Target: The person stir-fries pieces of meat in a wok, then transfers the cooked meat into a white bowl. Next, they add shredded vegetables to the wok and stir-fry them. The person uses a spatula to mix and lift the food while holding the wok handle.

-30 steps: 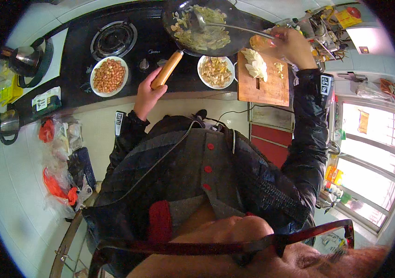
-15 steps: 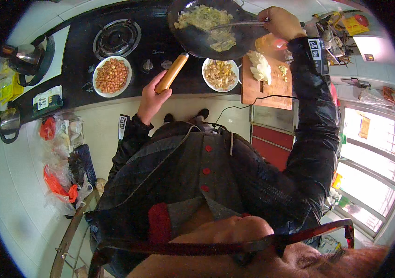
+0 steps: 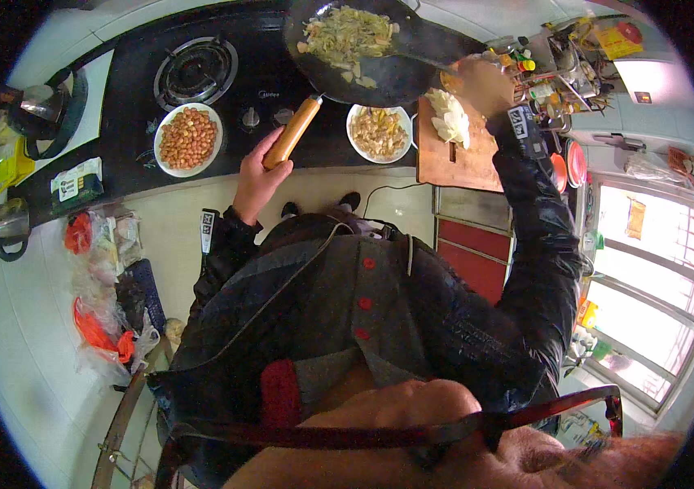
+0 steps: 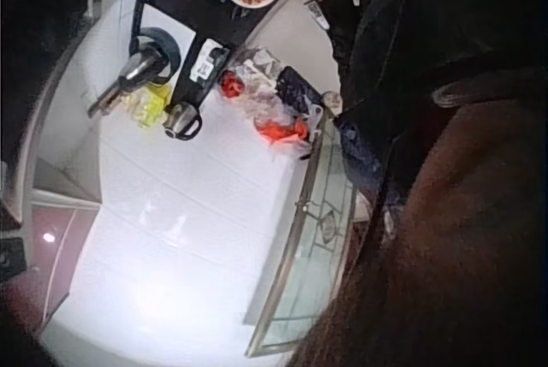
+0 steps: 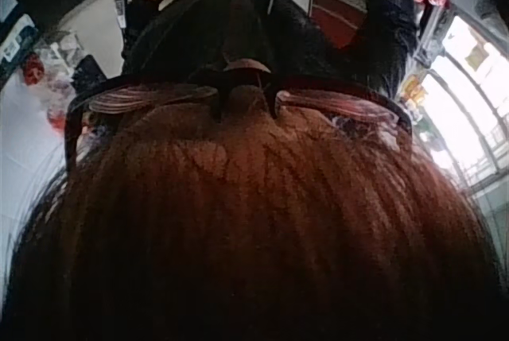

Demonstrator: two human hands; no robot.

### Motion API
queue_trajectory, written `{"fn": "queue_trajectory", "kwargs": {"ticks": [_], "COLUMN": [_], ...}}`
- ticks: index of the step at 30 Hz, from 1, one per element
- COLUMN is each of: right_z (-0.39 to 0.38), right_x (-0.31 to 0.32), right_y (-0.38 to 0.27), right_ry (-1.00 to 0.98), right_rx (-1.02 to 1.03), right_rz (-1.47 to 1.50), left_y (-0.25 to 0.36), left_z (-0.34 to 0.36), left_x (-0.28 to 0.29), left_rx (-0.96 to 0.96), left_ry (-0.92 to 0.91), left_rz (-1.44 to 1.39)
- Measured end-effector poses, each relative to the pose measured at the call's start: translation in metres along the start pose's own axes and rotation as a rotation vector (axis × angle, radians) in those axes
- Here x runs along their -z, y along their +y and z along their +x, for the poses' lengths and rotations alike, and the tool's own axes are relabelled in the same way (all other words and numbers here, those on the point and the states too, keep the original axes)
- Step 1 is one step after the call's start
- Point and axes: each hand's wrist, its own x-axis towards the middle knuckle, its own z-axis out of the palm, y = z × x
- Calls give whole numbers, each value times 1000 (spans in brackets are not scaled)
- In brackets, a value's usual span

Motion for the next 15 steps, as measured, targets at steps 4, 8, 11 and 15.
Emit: {"fn": "queue_trajectory", "kwargs": {"ticks": [4, 8, 11, 15], "right_z": [-37, -38, -42, -75], "right_x": [-36, -67, -76, -56], "right_y": [12, -55, -83, -61], "right_ry": [-824, -832, -479, -292], "right_rx": [-807, -829, -813, -733], "right_rz": [1463, 2015, 2002, 1679], "left_y": [1, 2, 4, 7], "left_z": [1, 1, 0, 0], "left_x": [0, -2, -4, -4], "left_rx": [-7, 45, 63, 68], "left_ry": [6, 16, 20, 20], "left_rz": [-12, 5, 67, 42]}}
